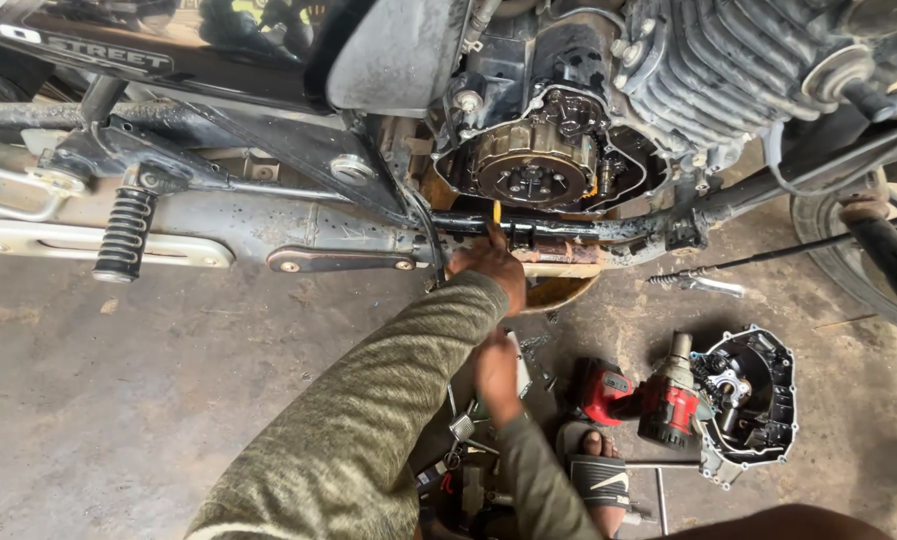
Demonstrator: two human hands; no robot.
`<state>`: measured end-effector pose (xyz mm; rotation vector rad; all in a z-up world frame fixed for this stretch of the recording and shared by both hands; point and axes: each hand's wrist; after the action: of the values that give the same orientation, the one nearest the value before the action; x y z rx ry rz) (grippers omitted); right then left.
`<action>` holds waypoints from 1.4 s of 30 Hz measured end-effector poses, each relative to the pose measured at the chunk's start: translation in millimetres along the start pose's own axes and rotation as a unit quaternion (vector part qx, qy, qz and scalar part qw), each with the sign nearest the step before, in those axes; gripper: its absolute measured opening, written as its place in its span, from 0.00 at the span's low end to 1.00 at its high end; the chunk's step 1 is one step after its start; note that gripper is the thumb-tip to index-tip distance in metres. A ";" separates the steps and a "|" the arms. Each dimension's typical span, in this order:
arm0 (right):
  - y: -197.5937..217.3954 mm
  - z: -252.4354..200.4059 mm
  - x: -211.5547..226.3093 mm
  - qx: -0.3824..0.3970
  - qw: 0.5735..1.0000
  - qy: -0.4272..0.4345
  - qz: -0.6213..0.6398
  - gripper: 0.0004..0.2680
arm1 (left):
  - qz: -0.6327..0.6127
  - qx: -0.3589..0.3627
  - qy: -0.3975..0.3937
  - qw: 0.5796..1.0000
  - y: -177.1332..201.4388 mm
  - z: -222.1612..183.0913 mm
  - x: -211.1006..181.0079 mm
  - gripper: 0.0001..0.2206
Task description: The person crouches beside a motorcycle with its engine cover removed and uses a long yellow screwdriver to work on the clutch assembly inside the engine casing, with an oil pan placed underneath to catch dripping oil. They repeatedly reposition the screwdriver on different parts of the assembly and steady the bike with their other hand.
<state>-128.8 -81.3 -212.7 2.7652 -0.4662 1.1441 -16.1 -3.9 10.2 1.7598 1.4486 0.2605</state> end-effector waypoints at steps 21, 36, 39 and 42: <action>-24.9 -58.6 -5.9 0.021 0.999 0.035 0.000 0.22 | 0.025 -0.018 -0.040 0.999 -3.7 -5.1 10.0 0.28; -24.9 -104.7 9.7 -0.061 0.970 0.189 -0.140 0.14 | 0.040 -0.011 -0.049 0.998 -2.4 -3.6 13.9 0.26; -27.6 -106.3 9.6 0.008 0.990 0.132 -0.048 0.14 | 0.043 -0.022 -0.047 0.998 -5.0 0.1 15.6 0.27; -27.3 -116.6 17.7 0.000 0.992 0.116 -0.055 0.15 | 0.053 -0.022 -0.046 0.997 -2.9 -2.7 11.9 0.22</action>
<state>-186.3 -34.1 -117.2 2.5759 -0.2837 1.4147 -16.1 7.9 6.1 1.7919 1.2776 0.2625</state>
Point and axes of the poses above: each hand's wrist, its own z-axis towards the middle knuckle, its own y-axis out of the back of the hand, x = y × z, and after that the axes turned 12 degrees about -y, right-handed
